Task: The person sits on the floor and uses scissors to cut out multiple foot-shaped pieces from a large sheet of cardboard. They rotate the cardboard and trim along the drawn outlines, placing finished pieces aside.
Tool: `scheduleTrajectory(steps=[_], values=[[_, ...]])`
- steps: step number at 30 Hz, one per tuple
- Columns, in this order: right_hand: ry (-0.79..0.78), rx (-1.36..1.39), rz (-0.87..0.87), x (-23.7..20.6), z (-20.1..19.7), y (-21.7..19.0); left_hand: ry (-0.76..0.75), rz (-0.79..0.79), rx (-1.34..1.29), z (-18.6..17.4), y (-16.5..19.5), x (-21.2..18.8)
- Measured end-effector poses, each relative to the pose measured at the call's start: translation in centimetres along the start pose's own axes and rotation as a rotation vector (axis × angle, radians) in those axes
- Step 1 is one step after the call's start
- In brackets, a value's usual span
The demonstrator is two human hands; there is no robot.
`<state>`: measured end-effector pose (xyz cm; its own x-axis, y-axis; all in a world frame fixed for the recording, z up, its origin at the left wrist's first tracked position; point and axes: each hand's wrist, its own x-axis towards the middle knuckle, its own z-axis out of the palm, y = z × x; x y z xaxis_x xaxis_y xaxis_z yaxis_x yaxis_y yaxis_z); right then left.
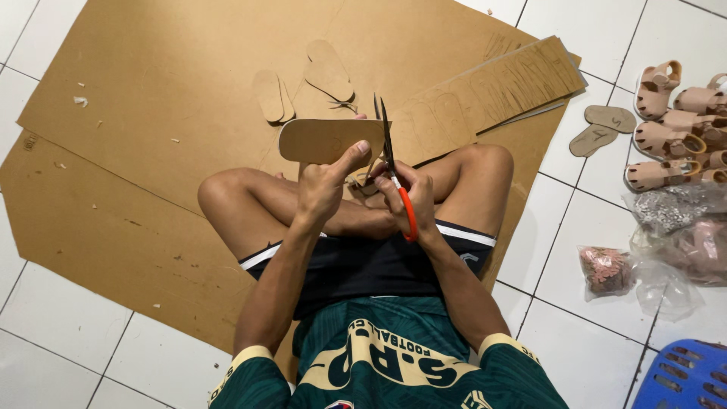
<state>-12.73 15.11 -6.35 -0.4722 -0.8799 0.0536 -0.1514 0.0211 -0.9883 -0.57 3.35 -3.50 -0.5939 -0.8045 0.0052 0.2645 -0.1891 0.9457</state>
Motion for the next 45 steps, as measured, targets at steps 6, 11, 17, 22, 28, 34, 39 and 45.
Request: scheduleTrajectory(steps=[6,11,17,22,28,34,39,45], values=[[-0.001,-0.075,-0.008,0.1,-0.3,0.1,0.031,-0.025,0.186,-0.8,0.8,0.3],[-0.016,-0.117,-0.055,0.1,-0.2,0.1,0.026,0.007,0.27,-1.3,0.7,0.4],[-0.01,-0.087,0.03,0.3,0.1,0.4,-0.029,-0.002,0.252,-1.1,0.1,-0.4],[-0.006,-0.076,-0.199,0.1,0.0,0.8,-0.048,-0.032,0.183,-1.3,0.4,-0.2],[-0.006,-0.022,0.038,-0.3,0.1,0.3,-0.051,-0.028,0.178,-1.5,0.7,0.3],[-0.02,0.041,0.043,-0.6,0.0,-0.1,-0.084,-0.02,0.202,-2.1,1.0,0.8],[-0.026,-0.011,-0.002,-0.7,-0.2,-0.1,-0.142,0.001,0.269,-2.5,1.5,1.1],[-0.049,0.039,-0.117,-0.7,-0.3,0.1,-0.181,-0.006,0.233,-2.4,2.6,1.6]])
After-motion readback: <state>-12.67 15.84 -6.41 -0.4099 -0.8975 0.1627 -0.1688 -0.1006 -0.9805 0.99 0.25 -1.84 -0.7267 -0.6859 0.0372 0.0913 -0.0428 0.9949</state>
